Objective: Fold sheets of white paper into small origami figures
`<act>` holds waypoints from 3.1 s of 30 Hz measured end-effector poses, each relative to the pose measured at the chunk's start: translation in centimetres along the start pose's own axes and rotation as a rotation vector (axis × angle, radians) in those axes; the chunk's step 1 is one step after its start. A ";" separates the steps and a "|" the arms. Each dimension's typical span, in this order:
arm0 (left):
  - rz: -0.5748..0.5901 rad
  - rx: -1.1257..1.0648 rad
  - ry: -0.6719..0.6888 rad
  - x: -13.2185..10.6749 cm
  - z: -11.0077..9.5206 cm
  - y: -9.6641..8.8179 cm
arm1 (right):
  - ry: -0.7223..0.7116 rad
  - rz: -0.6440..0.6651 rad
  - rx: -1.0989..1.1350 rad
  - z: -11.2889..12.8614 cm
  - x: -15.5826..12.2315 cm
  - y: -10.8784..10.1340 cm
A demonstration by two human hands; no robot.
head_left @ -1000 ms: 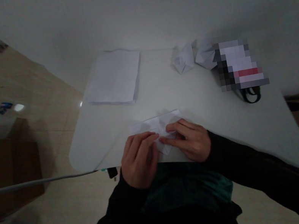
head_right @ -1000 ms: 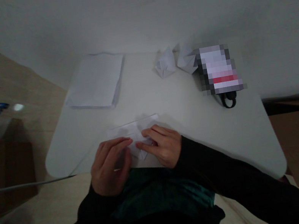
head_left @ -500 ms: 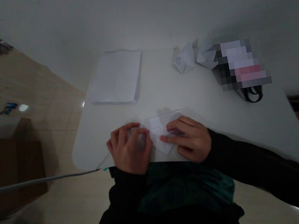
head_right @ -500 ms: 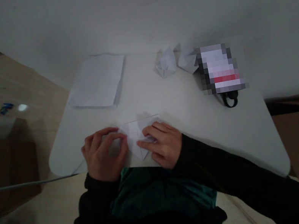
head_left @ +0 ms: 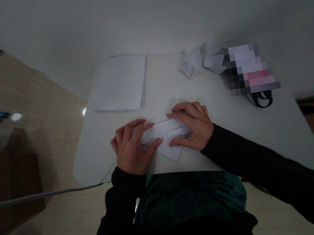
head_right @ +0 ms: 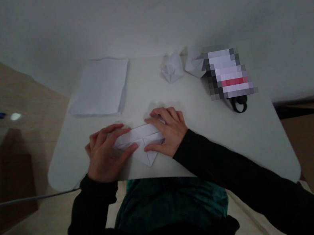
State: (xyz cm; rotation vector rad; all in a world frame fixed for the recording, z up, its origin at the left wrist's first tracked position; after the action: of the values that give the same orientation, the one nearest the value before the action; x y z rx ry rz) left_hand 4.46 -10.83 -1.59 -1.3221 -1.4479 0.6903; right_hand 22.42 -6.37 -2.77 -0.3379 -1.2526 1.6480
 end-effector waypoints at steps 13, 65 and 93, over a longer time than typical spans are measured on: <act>-0.055 -0.034 0.044 2.2 -1.7 0.6 | -0.028 -0.114 0.019 -1.3 0.8 -1.0; -0.023 0.271 0.302 -0.8 -7.0 1.8 | -0.355 -0.117 -0.174 2.5 -1.4 -0.4; -0.121 0.148 0.330 -5.9 -3.3 -1.8 | -0.169 -0.034 -0.200 3.1 -7.0 -2.9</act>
State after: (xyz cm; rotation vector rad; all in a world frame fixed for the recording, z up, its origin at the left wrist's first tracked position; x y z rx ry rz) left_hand 6.19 -17.56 -0.64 -1.1612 -1.1756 0.4653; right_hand 25.01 -14.04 -1.28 -0.3015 -1.5479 1.5510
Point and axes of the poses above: each hand's wrist, its own x-axis towards the middle knuckle, its own y-axis out of the palm, z = x × y, the point moved 5 cm from there along x, towards the middle knuckle, and after that the axes turned 4 degrees about y, right-handed, at the moved point
